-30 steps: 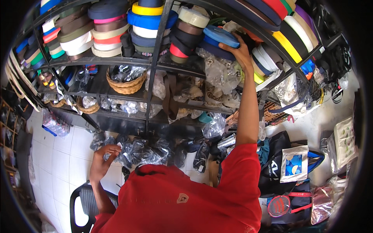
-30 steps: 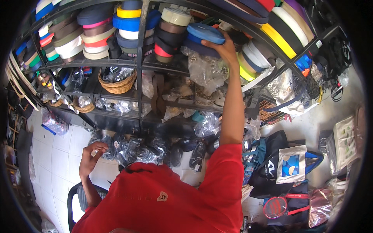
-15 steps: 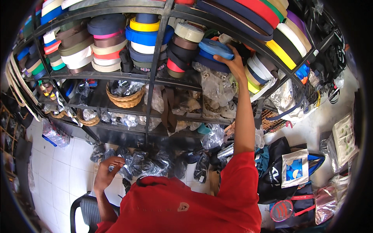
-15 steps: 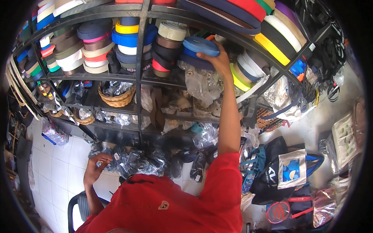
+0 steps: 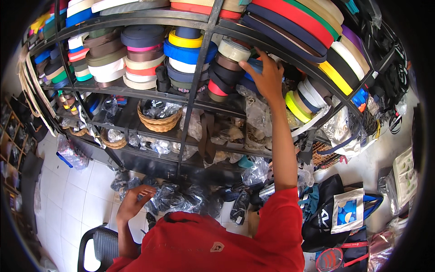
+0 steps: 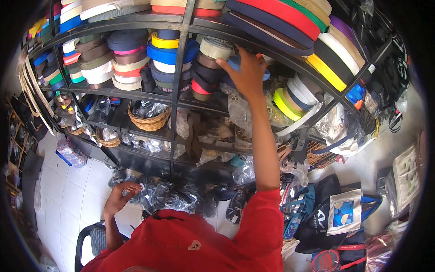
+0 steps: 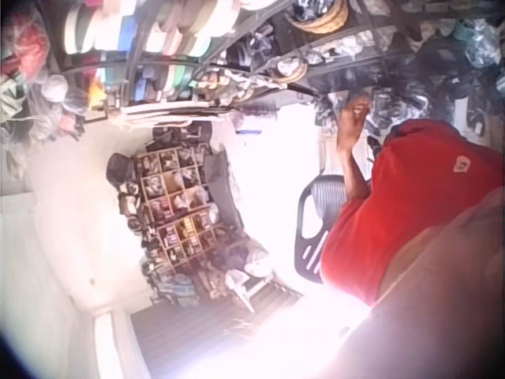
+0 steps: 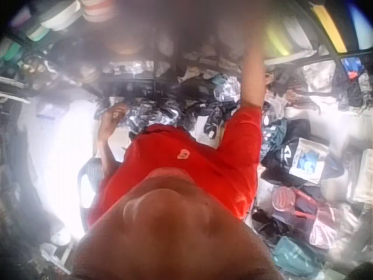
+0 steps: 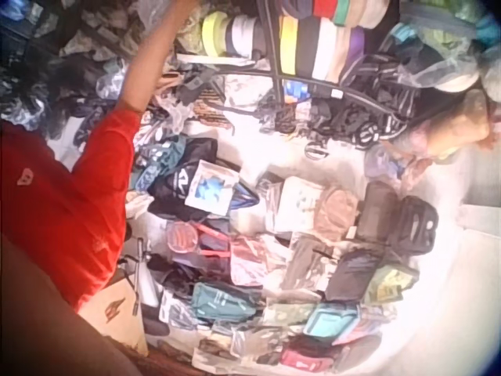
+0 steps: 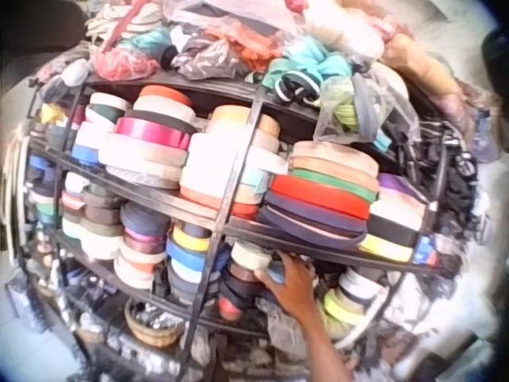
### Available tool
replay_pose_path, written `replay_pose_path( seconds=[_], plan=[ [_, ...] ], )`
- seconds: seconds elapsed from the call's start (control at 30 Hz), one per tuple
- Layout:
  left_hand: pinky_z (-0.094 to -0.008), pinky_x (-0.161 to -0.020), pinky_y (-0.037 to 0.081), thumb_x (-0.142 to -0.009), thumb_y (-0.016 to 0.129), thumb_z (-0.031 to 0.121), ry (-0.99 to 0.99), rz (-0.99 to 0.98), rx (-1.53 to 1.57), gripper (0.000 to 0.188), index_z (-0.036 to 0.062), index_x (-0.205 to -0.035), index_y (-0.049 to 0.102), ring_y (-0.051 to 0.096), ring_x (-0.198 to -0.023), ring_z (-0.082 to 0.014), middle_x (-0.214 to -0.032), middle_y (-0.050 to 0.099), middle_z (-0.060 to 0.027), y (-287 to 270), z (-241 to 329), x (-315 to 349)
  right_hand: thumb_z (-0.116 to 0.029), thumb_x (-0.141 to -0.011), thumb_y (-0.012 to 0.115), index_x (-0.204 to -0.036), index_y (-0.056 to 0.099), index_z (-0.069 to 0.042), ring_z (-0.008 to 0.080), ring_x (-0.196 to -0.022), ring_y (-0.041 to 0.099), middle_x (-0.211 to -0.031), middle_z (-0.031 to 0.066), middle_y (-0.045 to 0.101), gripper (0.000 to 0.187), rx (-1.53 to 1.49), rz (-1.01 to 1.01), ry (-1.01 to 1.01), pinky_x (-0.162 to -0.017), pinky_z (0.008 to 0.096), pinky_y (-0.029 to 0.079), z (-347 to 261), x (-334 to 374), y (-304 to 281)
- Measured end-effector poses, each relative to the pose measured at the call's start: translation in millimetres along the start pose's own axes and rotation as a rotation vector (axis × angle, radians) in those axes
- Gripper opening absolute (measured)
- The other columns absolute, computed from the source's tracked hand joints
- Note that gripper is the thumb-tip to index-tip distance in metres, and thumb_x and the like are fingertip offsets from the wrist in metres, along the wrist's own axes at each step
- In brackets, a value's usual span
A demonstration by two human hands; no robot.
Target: The person organizes rolls of ribbon on a storage rack, picking up individual rolls, checking their edges, and placing them back onto specific shelves.
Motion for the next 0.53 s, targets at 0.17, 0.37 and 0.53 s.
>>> replay_pose_path(
  seconds=[0.17, 0.37, 0.53],
  plan=[
    [-0.0324, -0.085, 0.053, -0.094, 0.064, 0.003, 0.006, 0.016, 0.019, 0.018, -0.0003, -0.111, 0.068, 0.07, -0.096, -0.0213, -0.101, 0.073, -0.0122, -2, 1, 6, -0.063, -0.077, 0.072, -0.132, 0.06, -0.008, 0.0399, -0.118, 0.06, -0.125, 0.0221, 0.065, 0.078, -0.042, -0.109, 0.07, -0.104, 0.0475, 0.04, -9, -31, 31],
    [-0.0325, -0.084, 0.053, -0.093, 0.065, 0.003, -0.05, 0.076, 0.032, 0.018, -0.0005, -0.111, 0.067, 0.07, -0.097, -0.0213, -0.102, 0.073, -0.012, -15, -17, 25, -0.051, -0.076, 0.077, -0.132, 0.06, -0.008, 0.0397, -0.114, 0.063, -0.122, 0.0206, 0.067, 0.073, -0.206, -0.137, 0.148, -0.097, 0.0432, 0.047, -6, -36, 50],
    [-0.0327, -0.085, 0.053, -0.094, 0.064, 0.004, -0.056, 0.083, 0.009, 0.018, -0.0008, -0.111, 0.067, 0.07, -0.097, -0.0211, -0.103, 0.073, -0.0123, -20, -15, 30, -0.052, -0.076, 0.078, -0.133, 0.06, -0.011, 0.0367, -0.117, 0.063, -0.122, 0.0202, 0.067, 0.073, -0.237, -0.09, 0.134, -0.101, 0.0414, 0.047, -7, -35, 42]
  ],
)
Point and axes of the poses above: each hand's wrist, its own x-axis away from the middle knuckle, its own y-axis out of the palm, z = x × y, the point moved 10 cm from there along -x, towards the middle knuckle
